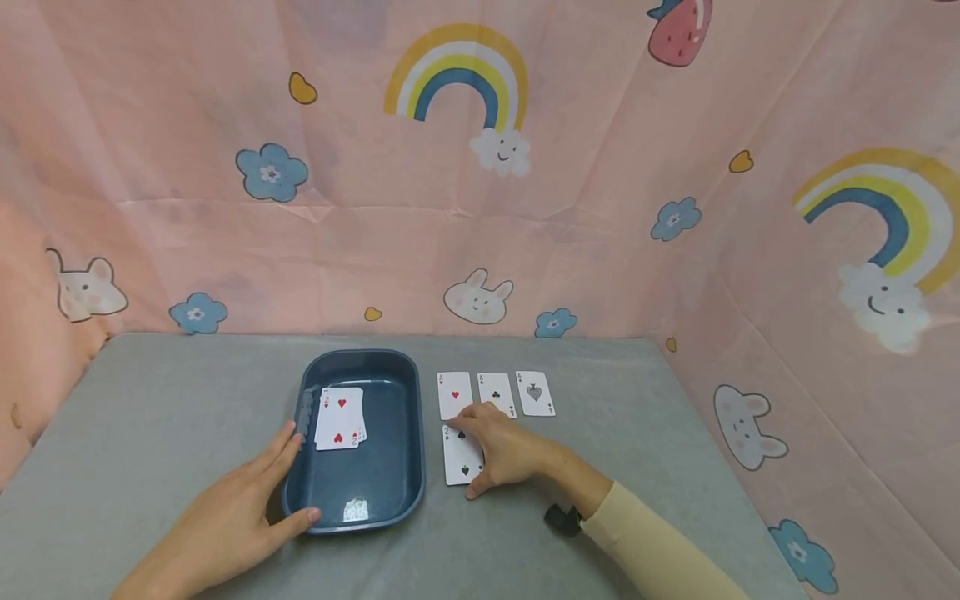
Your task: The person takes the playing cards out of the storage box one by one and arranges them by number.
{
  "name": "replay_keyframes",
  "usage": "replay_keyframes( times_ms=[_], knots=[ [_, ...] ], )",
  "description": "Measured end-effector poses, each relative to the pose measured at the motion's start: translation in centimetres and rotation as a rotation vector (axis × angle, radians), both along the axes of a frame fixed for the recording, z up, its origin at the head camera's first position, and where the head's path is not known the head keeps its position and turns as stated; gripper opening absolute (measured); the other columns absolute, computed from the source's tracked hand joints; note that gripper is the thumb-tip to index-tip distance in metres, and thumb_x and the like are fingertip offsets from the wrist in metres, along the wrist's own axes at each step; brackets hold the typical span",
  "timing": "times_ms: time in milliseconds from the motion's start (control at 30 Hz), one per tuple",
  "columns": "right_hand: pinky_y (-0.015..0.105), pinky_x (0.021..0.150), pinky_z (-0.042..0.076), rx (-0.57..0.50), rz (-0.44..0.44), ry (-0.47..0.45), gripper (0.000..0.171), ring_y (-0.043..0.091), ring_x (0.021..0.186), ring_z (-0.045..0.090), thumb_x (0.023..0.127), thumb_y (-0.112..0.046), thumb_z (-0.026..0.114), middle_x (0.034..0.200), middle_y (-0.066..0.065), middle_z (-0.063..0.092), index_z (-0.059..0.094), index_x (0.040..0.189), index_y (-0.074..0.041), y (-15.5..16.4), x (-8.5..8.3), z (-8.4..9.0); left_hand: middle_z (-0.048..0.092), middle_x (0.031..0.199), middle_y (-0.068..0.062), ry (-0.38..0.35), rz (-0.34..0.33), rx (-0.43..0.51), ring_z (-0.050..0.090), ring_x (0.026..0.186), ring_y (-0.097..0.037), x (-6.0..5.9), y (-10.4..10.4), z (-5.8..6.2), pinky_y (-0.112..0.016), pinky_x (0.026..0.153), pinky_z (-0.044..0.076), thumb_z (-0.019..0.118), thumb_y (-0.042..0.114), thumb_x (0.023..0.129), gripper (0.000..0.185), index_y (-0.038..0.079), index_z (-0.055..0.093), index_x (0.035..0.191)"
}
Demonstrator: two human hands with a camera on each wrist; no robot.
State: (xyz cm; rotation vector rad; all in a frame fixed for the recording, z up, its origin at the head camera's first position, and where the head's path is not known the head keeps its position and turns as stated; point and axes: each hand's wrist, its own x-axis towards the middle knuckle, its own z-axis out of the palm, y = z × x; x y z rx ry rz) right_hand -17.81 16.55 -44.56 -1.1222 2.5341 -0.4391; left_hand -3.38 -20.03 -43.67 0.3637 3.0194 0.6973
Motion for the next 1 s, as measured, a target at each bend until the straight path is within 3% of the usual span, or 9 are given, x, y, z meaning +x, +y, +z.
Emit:
replay_keyframes(
  times_ms=[200, 400, 667, 1000],
  knots=[
    [0.043, 0.110, 0.043, -0.073, -0.043, 0.009, 0.094, 0.024, 0.129, 0.047, 0.071, -0.031, 0.098, 0.142, 0.008, 0.054, 0.054, 0.149, -0.004, 0.1, -0.4, 0.7, 0.033, 0.167, -0.021, -0.004, 0.001, -0.003, 0.055, 0.134, -0.048, -0.1, 0.0, -0.2, -0.065, 0.098, 0.050, 0.065, 0.076, 0.089, 0.107, -0.004, 0.041, 0.158],
    [0.054, 0.118, 0.037, -0.125, -0.114, -0.067, 0.076, 0.034, 0.144, 0.043, 0.089, -0.027, 0.085, 0.150, 0.015, 0.050, 0.050, 0.153, -0.005, -0.6, -0.9, 2.5, 0.032, 0.167, -0.022, -0.022, 0.006, -0.003, 0.055, 0.133, -0.048, -0.1, 0.0, -0.1, -0.066, 0.097, 0.051, 0.064, 0.077, 0.088, 0.109, -0.004, 0.040, 0.158],
    [0.045, 0.098, 0.052, -0.190, -0.098, -0.077, 0.066, 0.028, 0.123, 0.060, 0.096, -0.025, 0.077, 0.142, 0.013, 0.057, 0.050, 0.152, -0.002, -2.3, -1.9, 4.2, 0.032, 0.166, -0.024, -0.031, 0.006, -0.015, 0.056, 0.133, -0.049, -0.2, 0.0, -0.2, -0.065, 0.096, 0.052, 0.065, 0.076, 0.088, 0.110, -0.004, 0.039, 0.158],
    [0.046, 0.100, 0.052, -0.234, -0.110, -0.110, 0.063, 0.029, 0.126, 0.058, 0.099, -0.026, 0.073, 0.142, 0.011, 0.058, 0.049, 0.154, -0.007, -5.2, -2.4, 5.9, 0.033, 0.167, -0.022, -0.016, 0.007, -0.006, 0.056, 0.134, -0.048, -0.1, -0.1, -0.2, -0.066, 0.097, 0.051, 0.064, 0.076, 0.088, 0.109, -0.004, 0.040, 0.158]
  ],
)
